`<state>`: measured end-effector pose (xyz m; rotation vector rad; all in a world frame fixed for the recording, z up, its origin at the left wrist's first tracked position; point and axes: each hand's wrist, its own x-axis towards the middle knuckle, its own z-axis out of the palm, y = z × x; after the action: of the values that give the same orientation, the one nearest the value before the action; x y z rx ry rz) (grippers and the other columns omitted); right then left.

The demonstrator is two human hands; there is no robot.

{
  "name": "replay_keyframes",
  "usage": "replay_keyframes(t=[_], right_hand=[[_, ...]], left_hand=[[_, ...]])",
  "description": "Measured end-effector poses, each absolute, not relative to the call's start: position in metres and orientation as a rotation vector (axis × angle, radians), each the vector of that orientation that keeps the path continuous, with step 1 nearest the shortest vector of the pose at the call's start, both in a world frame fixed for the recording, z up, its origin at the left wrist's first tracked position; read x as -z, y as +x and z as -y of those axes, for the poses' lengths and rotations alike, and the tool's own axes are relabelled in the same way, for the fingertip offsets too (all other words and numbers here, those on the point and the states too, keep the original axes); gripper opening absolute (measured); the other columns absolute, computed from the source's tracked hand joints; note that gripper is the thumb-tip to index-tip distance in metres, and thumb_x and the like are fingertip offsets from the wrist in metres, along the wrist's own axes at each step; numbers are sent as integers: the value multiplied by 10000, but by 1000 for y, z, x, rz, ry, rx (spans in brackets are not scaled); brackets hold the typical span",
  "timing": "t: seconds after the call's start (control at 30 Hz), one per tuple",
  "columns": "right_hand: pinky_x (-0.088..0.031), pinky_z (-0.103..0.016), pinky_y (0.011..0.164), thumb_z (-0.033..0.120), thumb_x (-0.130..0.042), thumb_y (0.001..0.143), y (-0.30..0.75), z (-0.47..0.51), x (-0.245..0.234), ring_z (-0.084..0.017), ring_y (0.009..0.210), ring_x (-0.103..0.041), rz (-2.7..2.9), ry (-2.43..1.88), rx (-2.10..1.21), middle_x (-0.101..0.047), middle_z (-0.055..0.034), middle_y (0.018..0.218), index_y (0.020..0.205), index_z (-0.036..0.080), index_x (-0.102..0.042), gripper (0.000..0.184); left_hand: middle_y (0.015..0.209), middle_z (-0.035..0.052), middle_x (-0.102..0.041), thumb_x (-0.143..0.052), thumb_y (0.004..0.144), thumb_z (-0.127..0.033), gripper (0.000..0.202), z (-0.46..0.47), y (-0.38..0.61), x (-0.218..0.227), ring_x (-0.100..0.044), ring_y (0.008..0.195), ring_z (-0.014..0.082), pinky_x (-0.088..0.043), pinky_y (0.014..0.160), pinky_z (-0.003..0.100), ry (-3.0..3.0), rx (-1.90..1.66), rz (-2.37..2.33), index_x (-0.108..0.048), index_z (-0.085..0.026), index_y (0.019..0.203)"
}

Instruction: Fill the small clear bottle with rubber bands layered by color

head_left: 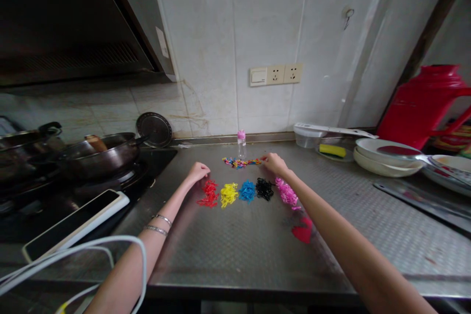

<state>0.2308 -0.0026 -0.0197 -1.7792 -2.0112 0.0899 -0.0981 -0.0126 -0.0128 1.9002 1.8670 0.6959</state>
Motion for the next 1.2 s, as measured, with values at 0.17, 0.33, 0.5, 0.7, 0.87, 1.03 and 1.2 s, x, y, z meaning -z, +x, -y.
replay_keyframes(t=[0.17,0.33,0.5,0.7,0.87,1.03,1.2], right_hand=[[-418,-201,643,199,-497,705,223,-9,20,-164,791,-587,2122,-1749,-99,-652,-62,913,953,230,-662,299],[-416,-210,643,181,-483,706,217,-9,19,-177,814,-585,2182,-1741,-52,-656,-67,899,912,243,-670,284],[-416,-220,636,245,-502,720,221,-9,21,-182,790,-587,2126,-1734,-53,-653,-71,887,923,239,-666,261],[-416,-198,655,175,-502,701,227,-7,21,-143,713,-582,2047,-1578,-92,-663,-58,786,930,159,-664,280],[-439,-206,683,130,-544,665,223,1,16,-133,709,-594,1959,-1431,-207,-668,-59,780,932,124,-654,289],[-459,-223,684,125,-564,651,215,13,10,-127,698,-600,1874,-1314,-349,-665,-43,756,930,136,-646,291],[-482,-239,620,145,-569,636,201,26,5,-125,638,-593,1718,-1190,-619,-660,-56,758,960,105,-617,330]], left_hand=[[617,44,-636,-514,678,-233,223,13,-98,16,-455,421,66,-334,426,172,1851,-697,-1883,-690,-122,759],[612,48,-635,-517,672,-220,216,12,-97,17,-461,429,71,-330,424,172,1850,-701,-1876,-691,-121,753],[572,37,-620,-512,668,-225,210,10,-98,19,-470,440,78,-331,430,173,1872,-710,-1875,-686,-124,727],[563,26,-613,-504,671,-228,207,9,-98,21,-469,420,74,-345,440,174,1868,-713,-1876,-674,-129,734],[554,25,-615,-516,671,-229,193,11,-96,19,-500,447,84,-367,467,176,1874,-707,-1888,-671,-135,738],[563,26,-621,-516,669,-229,187,11,-95,18,-512,453,92,-371,466,184,1900,-702,-1907,-670,-142,731],[581,36,-635,-523,664,-212,171,13,-90,17,-567,535,121,-405,531,200,1926,-753,-1945,-671,-146,715]])
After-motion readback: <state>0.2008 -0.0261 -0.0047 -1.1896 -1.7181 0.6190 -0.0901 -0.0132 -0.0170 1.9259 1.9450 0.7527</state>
